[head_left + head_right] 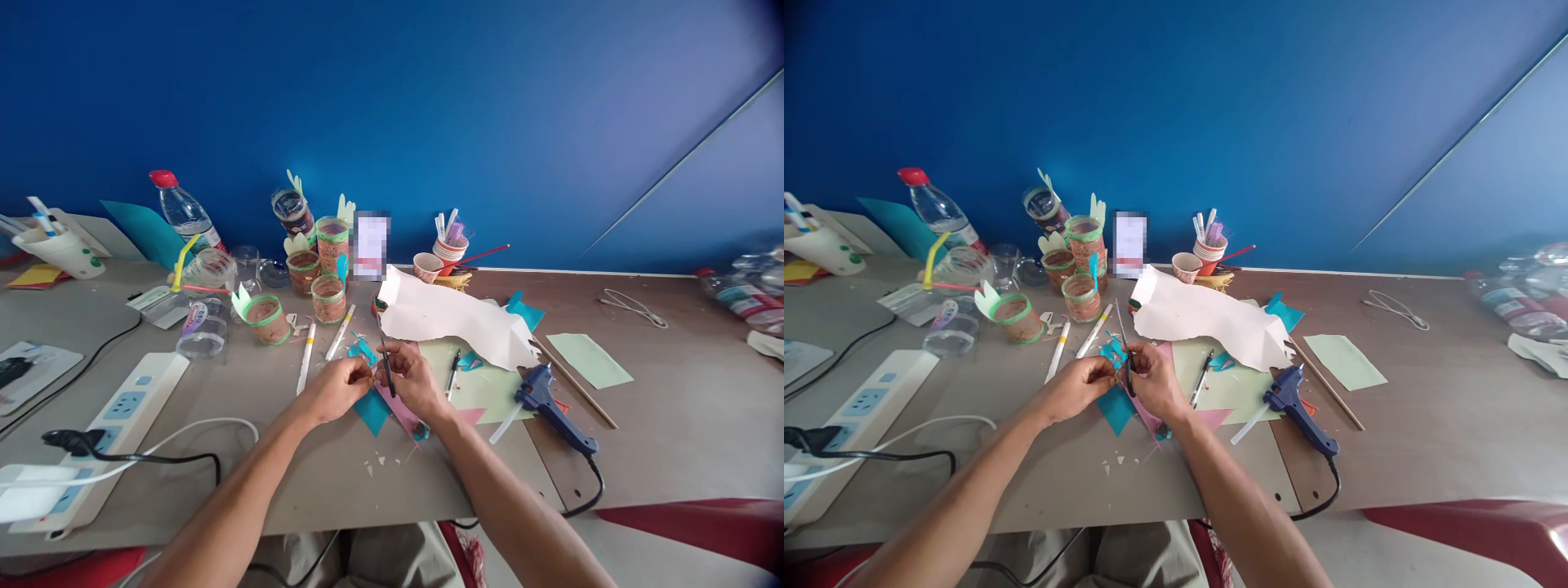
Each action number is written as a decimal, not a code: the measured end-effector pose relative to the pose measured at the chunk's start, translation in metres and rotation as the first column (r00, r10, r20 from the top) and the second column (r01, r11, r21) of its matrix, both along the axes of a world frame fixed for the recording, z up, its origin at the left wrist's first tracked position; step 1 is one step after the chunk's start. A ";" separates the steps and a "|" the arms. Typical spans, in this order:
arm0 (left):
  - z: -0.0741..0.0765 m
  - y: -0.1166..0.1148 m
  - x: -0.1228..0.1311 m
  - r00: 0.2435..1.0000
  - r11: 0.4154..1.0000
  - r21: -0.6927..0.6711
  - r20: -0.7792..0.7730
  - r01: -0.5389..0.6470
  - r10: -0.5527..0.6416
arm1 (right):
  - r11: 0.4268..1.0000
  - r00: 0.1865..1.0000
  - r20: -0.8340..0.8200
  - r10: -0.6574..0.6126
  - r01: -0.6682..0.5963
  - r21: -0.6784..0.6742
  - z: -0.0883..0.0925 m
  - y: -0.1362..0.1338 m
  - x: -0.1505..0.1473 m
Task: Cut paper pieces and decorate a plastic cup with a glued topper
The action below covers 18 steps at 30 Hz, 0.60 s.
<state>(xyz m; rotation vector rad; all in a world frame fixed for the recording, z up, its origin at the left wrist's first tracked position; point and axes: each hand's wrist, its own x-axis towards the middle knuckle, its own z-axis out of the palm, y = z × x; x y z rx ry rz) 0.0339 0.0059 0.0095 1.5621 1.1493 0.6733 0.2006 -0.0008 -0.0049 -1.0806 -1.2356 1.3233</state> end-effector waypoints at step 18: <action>0.014 -0.004 0.016 0.947 0.976 -0.207 0.296 -0.067 0.128 | 0.981 0.938 -0.290 -0.190 0.172 -0.086 0.004 -0.004 -0.010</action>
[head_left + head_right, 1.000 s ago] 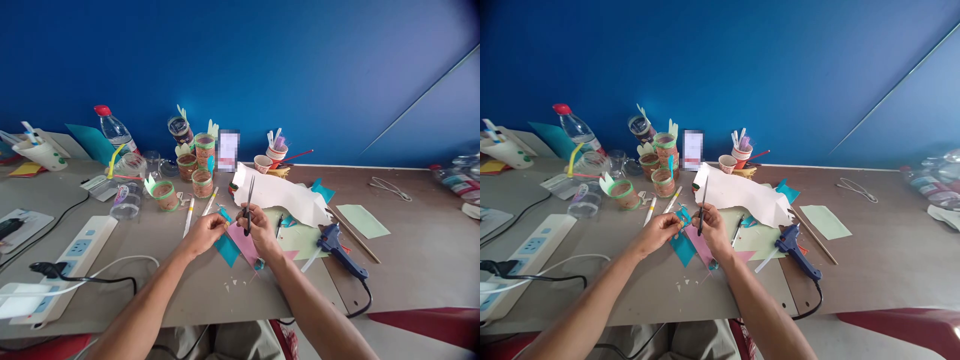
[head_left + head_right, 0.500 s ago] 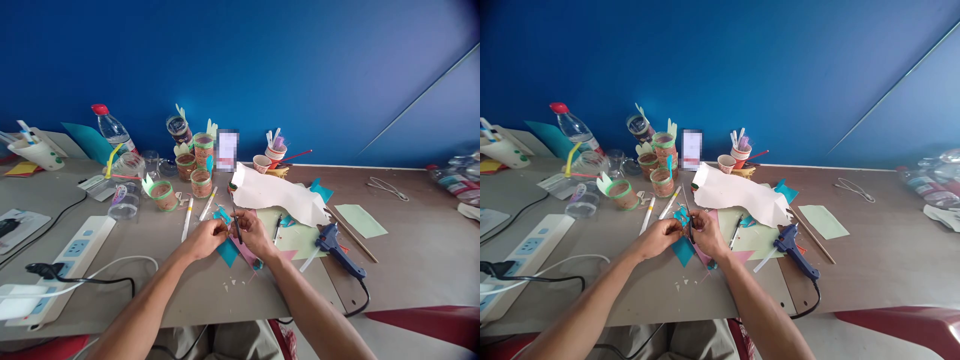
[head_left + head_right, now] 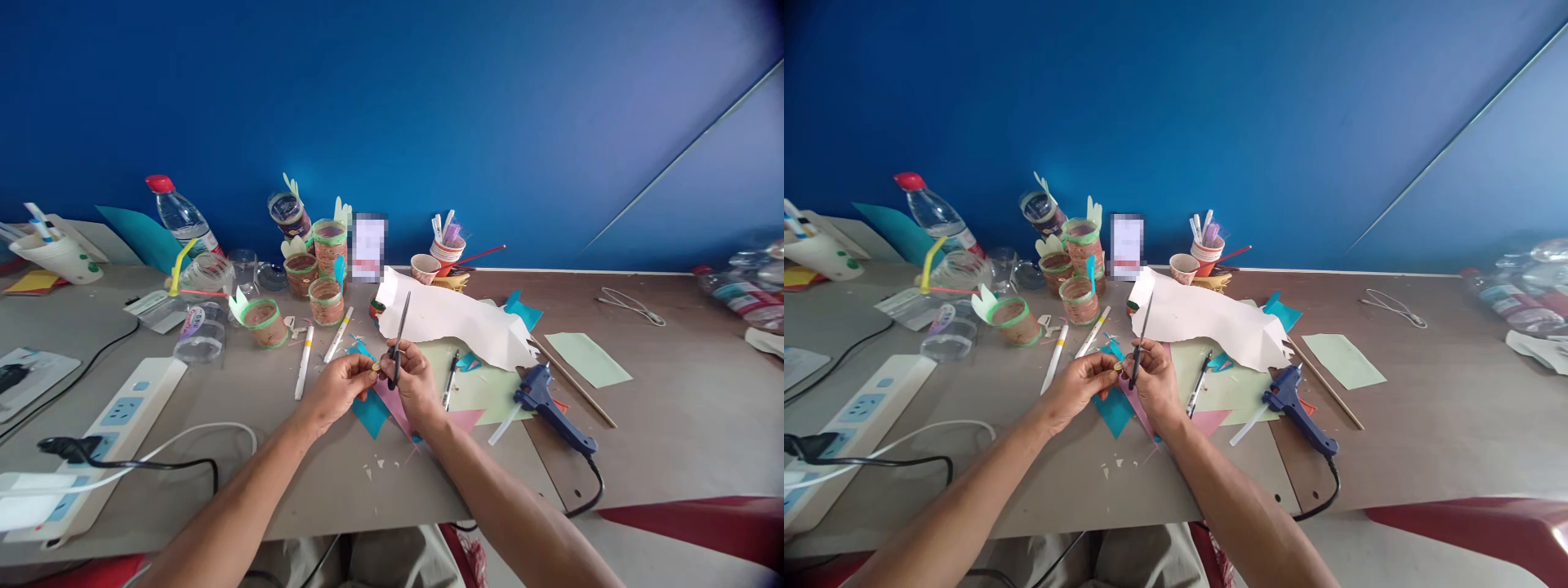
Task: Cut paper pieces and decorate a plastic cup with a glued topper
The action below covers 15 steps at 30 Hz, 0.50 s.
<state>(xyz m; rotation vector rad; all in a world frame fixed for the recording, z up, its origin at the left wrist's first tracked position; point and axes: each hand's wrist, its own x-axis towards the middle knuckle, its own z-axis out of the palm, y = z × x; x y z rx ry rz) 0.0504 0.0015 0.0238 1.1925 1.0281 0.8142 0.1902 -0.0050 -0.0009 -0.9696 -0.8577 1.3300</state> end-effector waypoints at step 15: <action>-0.005 0.007 -0.008 0.957 0.967 -0.020 0.140 -0.255 0.255 | 0.974 0.848 0.529 -0.006 -0.115 0.196 -0.007 -0.010 0.001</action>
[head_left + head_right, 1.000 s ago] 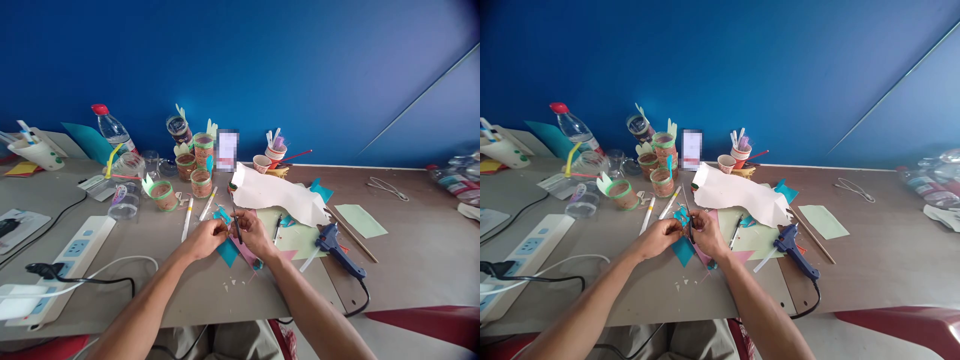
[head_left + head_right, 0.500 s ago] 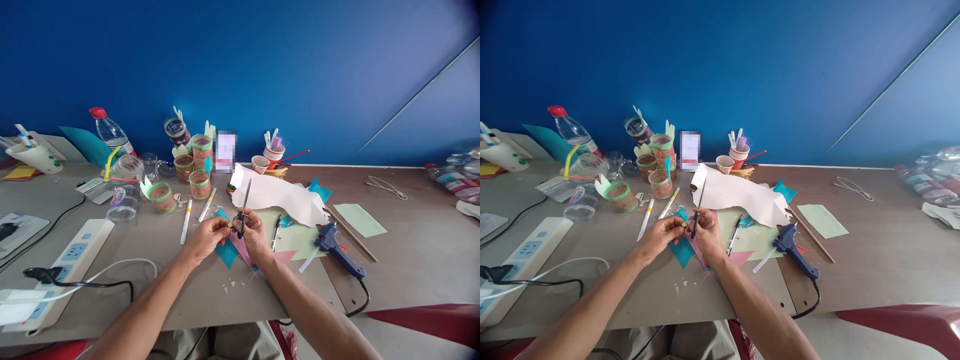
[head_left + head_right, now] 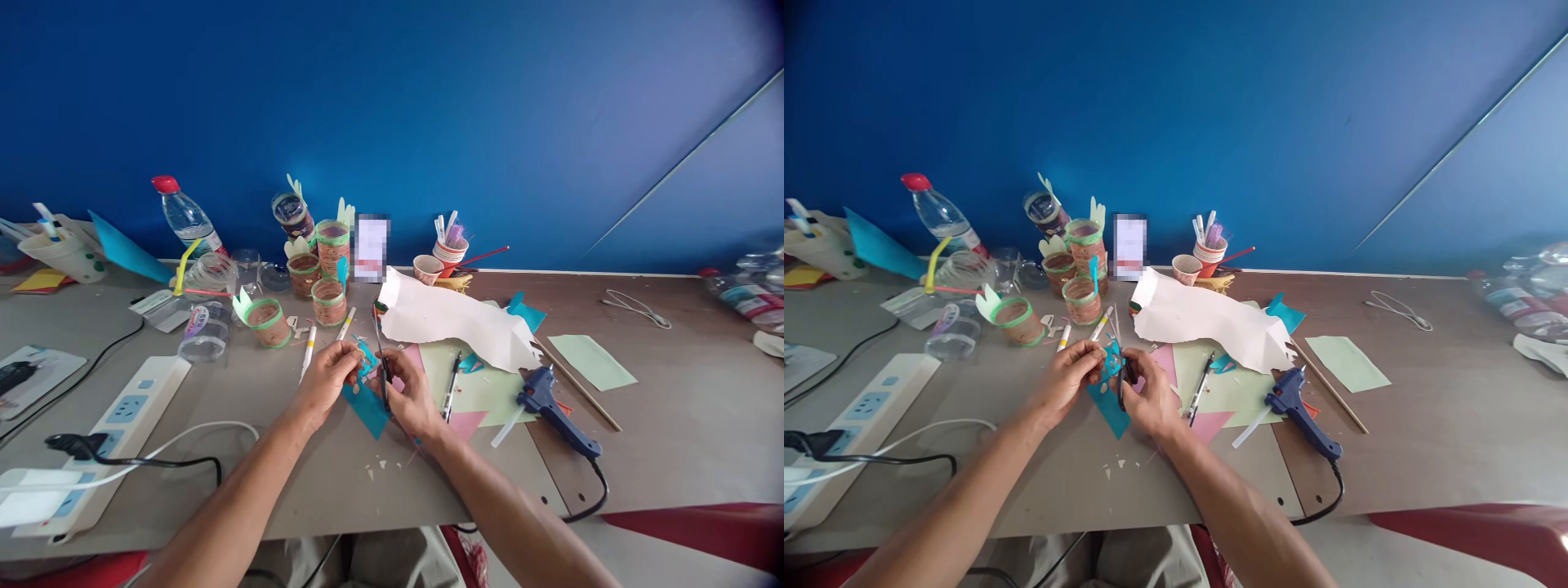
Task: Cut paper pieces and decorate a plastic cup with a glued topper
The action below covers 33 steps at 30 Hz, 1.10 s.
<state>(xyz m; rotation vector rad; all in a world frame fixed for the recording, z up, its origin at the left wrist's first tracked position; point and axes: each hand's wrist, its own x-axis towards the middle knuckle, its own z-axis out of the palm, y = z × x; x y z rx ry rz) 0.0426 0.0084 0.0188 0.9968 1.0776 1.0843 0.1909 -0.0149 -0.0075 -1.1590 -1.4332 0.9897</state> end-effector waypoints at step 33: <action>0.001 0.000 0.002 0.975 0.997 -0.077 0.220 0.001 0.016 | 0.991 0.920 0.390 -0.041 -0.014 0.136 0.001 -0.008 -0.006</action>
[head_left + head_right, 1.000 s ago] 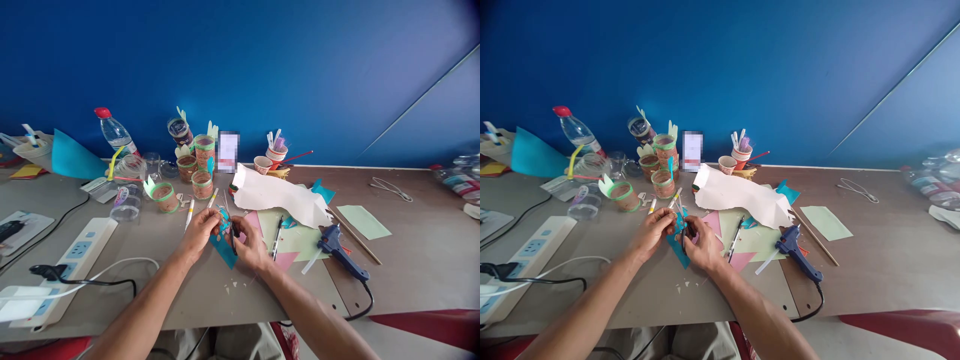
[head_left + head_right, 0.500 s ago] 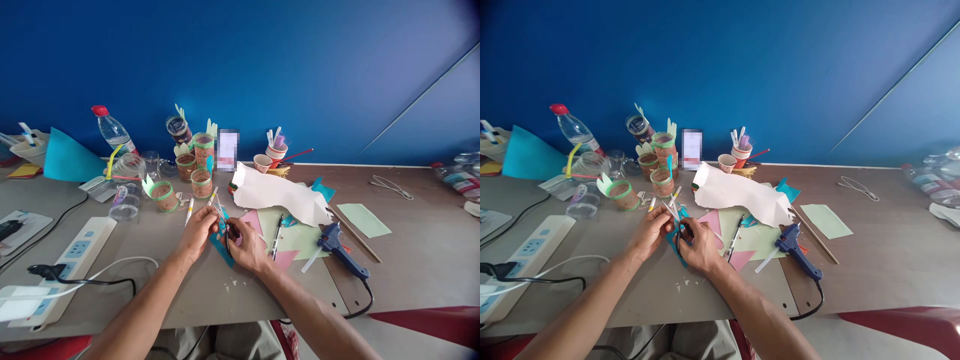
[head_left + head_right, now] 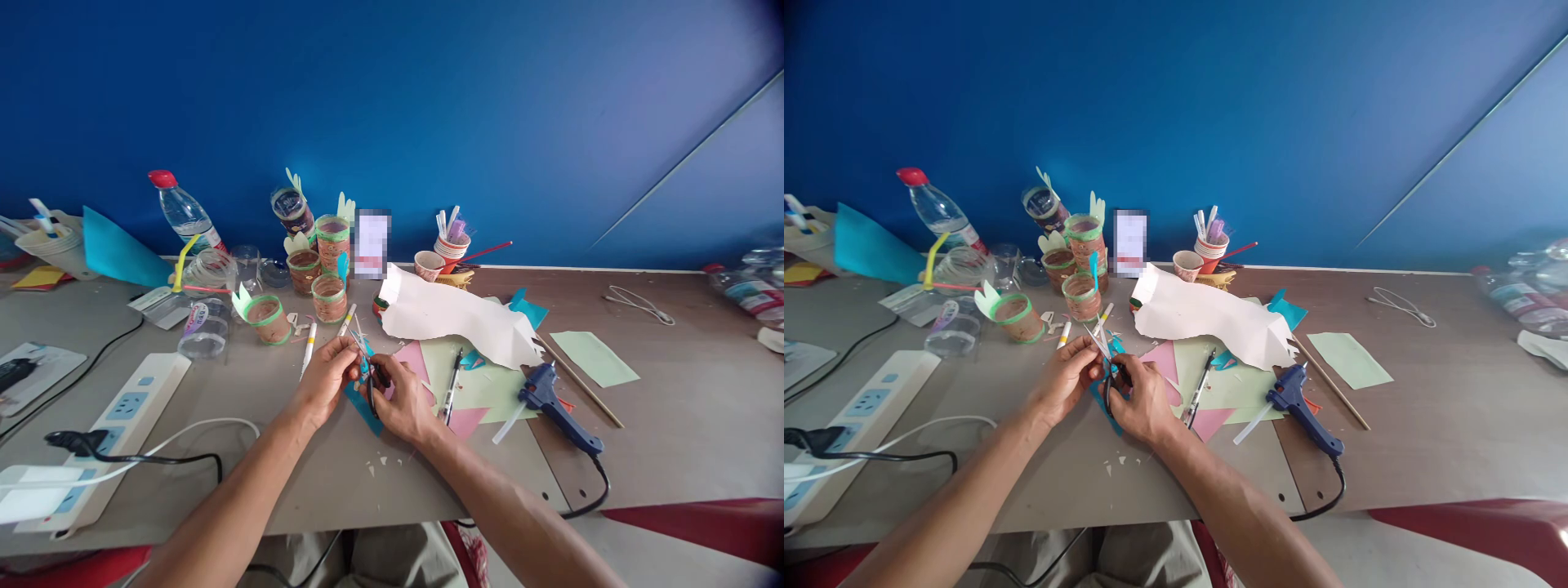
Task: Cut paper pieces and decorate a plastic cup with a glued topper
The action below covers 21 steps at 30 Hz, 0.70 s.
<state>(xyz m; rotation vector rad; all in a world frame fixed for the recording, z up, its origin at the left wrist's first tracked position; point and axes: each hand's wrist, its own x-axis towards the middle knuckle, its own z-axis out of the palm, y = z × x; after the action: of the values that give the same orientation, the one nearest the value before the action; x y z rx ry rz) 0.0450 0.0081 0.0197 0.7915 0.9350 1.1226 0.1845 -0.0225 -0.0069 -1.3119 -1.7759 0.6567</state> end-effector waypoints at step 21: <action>0.004 -0.001 0.001 0.999 1.000 0.016 -0.039 -0.009 0.010 | 0.997 0.998 -0.059 -0.027 0.022 -0.078 0.001 0.001 0.001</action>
<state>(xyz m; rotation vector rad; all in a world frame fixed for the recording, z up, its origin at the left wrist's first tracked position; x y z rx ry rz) 0.0456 0.0074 0.0239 0.8247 0.9643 1.1273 0.1852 -0.0216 -0.0058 -1.3494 -1.6988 0.7502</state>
